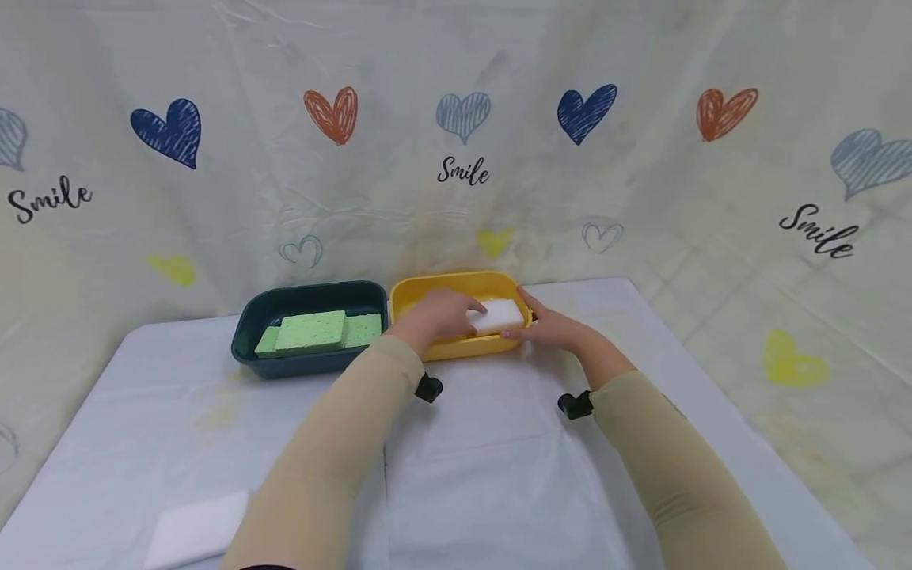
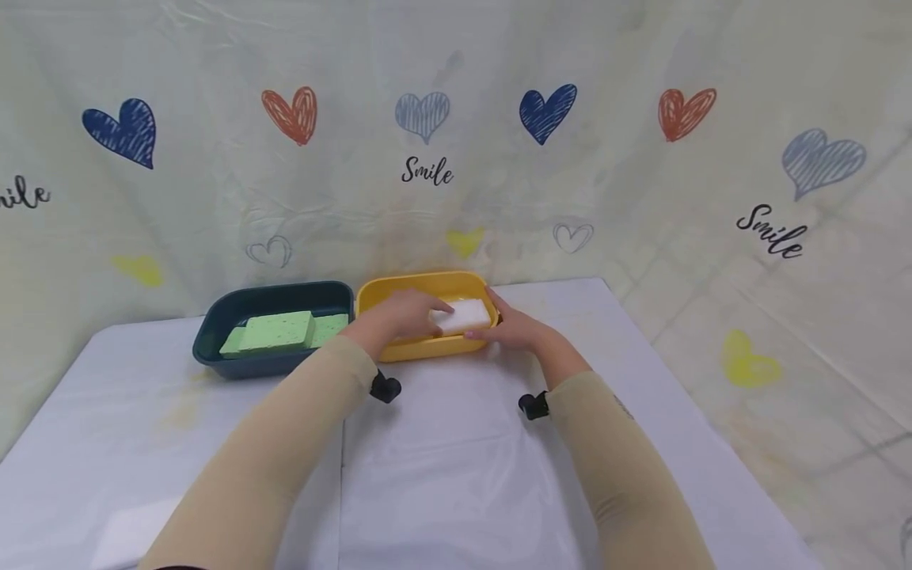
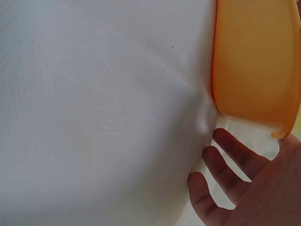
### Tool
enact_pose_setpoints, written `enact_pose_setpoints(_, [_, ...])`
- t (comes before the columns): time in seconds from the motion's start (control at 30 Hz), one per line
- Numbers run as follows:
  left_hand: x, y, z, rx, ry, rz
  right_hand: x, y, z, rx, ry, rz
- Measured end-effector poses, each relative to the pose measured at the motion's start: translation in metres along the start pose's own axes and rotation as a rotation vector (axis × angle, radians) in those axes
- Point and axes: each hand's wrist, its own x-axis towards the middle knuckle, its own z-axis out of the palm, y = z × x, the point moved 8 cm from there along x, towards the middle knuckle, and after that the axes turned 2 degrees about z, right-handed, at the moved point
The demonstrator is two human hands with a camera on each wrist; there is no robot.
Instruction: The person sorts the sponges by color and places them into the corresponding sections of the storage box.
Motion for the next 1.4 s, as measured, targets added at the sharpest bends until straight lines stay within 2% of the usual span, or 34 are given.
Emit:
enact_pose_setpoints(0.2, [0.004,-0.007,0.004,0.011,0.017,-0.008,0.001,-0.003,0.001,0.006,-0.01,-0.006])
enact_pose_setpoints(0.4, [-0.001,-0.005,-0.003,0.01,0.033,0.022,0.002,0.001,0.0,-0.005,-0.009,-0.004])
enact_pose_setpoints(0.67, [-0.016,-0.009,-0.012,0.008,0.06,0.053,0.004,0.0,0.002,-0.023,-0.009,0.004])
enact_pose_setpoints(0.77, [-0.025,-0.01,-0.016,0.04,0.072,0.079,0.004,0.0,0.003,-0.02,-0.008,0.006])
enact_pose_setpoints(1.03, [-0.062,-0.023,-0.03,0.153,0.088,0.108,0.002,-0.002,0.001,-0.004,-0.008,-0.005])
enact_pose_setpoints(1.23, [-0.1,-0.044,-0.041,0.145,0.114,0.094,0.004,-0.001,0.001,-0.005,-0.016,-0.016])
enact_pose_setpoints(1.4, [-0.135,-0.064,-0.043,0.15,0.107,0.084,0.005,-0.001,0.002,-0.015,-0.02,-0.014])
